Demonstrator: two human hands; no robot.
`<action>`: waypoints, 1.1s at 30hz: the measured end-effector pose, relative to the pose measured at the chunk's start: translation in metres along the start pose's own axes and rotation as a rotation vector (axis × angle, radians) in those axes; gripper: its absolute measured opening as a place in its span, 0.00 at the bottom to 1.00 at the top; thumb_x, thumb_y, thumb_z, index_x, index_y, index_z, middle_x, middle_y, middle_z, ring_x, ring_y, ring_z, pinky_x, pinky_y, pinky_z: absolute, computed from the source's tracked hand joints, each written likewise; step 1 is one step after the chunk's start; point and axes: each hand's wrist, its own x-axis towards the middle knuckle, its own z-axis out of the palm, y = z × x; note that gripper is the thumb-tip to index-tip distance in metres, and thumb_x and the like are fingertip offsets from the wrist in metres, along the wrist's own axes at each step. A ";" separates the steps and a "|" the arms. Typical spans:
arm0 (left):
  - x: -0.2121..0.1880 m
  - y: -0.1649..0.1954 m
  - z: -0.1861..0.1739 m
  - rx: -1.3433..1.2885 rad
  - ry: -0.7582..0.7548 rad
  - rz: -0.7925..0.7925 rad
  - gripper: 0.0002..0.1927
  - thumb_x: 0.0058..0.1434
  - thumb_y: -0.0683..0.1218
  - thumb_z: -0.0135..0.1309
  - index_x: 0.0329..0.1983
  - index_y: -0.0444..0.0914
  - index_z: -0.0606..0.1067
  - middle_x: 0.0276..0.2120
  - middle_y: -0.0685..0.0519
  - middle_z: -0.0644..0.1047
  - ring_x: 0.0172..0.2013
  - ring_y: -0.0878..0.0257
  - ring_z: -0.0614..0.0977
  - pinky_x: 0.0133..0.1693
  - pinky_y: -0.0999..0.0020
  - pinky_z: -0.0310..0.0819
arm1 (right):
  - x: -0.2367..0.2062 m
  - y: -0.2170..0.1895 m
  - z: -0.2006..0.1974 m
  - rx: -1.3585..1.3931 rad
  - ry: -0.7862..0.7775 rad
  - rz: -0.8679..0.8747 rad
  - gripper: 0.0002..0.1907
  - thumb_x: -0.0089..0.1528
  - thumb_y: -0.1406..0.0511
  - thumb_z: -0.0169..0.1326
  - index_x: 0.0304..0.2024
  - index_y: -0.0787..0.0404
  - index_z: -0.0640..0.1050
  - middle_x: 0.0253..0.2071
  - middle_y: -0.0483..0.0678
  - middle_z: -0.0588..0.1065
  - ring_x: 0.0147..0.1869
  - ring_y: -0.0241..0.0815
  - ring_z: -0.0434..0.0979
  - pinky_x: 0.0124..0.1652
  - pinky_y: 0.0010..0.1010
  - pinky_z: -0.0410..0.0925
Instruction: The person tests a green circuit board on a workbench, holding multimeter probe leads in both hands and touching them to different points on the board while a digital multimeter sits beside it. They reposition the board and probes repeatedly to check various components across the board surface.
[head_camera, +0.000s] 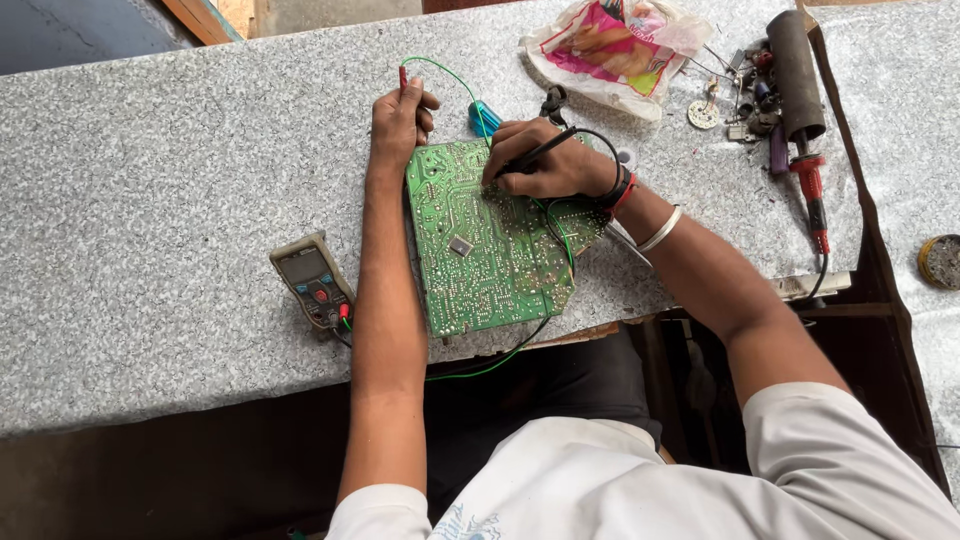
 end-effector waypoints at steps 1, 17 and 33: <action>0.001 -0.001 0.000 -0.001 0.004 -0.010 0.23 0.73 0.58 0.49 0.33 0.36 0.79 0.19 0.58 0.74 0.16 0.74 0.70 0.19 0.78 0.64 | 0.000 0.000 0.000 0.009 0.005 0.007 0.12 0.60 0.64 0.55 0.40 0.63 0.84 0.34 0.48 0.78 0.41 0.45 0.76 0.44 0.37 0.70; 0.035 -0.020 0.011 0.020 0.005 -0.034 0.23 0.72 0.59 0.49 0.33 0.36 0.79 0.18 0.58 0.74 0.15 0.74 0.69 0.19 0.78 0.63 | -0.005 0.026 -0.022 -0.024 -0.023 -0.054 0.11 0.63 0.62 0.57 0.43 0.63 0.83 0.37 0.48 0.79 0.43 0.47 0.74 0.45 0.40 0.67; 0.046 -0.043 0.023 0.052 0.008 -0.023 0.24 0.73 0.59 0.49 0.33 0.36 0.79 0.19 0.58 0.73 0.16 0.74 0.69 0.20 0.79 0.63 | -0.030 0.046 -0.033 0.097 0.127 0.145 0.10 0.64 0.64 0.57 0.44 0.64 0.82 0.39 0.49 0.79 0.43 0.44 0.80 0.44 0.35 0.71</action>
